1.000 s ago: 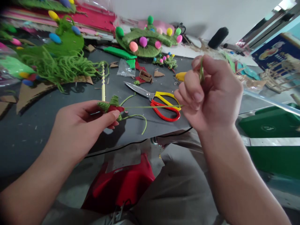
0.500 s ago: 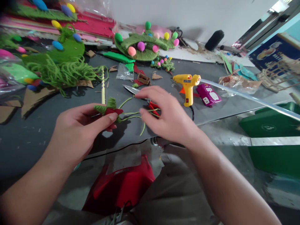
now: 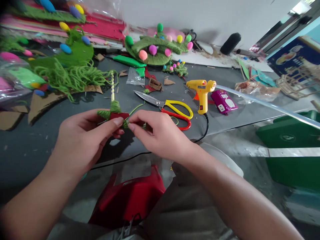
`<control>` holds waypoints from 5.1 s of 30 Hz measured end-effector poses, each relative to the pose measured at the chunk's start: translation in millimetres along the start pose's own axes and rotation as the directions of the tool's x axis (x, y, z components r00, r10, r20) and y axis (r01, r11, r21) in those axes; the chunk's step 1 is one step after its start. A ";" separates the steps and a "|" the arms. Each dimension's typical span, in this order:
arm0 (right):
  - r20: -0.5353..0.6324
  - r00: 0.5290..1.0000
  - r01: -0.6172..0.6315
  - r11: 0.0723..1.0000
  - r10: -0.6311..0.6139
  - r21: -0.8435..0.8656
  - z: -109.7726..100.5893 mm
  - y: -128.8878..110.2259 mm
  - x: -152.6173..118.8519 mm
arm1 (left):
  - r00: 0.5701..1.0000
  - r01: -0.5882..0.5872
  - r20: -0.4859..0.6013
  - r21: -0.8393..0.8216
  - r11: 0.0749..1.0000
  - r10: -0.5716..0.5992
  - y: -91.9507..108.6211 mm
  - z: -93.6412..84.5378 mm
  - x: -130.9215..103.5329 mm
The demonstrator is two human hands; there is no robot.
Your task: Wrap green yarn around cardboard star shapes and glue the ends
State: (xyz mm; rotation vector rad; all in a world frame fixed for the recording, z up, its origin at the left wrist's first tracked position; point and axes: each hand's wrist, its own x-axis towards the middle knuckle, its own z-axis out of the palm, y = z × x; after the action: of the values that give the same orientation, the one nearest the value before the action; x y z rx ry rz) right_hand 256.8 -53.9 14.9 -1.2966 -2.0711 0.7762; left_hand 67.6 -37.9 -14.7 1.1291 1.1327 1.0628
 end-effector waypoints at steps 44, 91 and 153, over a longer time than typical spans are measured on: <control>-0.030 0.971 -0.199 0.877 0.235 0.437 -3.3 -1.7 11.0 | 0.986 0.024 0.164 -0.246 0.969 0.017 -3.6 -4.5 2.1; -0.049 0.945 -0.200 0.690 0.324 0.696 11.3 -0.6 7.7 | 0.997 0.039 0.072 -0.260 0.965 -0.021 -3.0 -6.1 -0.8; -0.234 0.942 -0.111 0.880 0.241 0.461 13.0 -3.8 3.0 | 0.943 0.308 0.269 -0.483 0.820 -0.195 10.9 -0.6 -6.4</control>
State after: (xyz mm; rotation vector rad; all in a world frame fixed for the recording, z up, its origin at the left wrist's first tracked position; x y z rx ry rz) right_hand 244.0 -54.8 9.5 -1.2584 -1.4506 1.0070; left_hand 65.6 -42.8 -3.2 0.6157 0.7338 0.9358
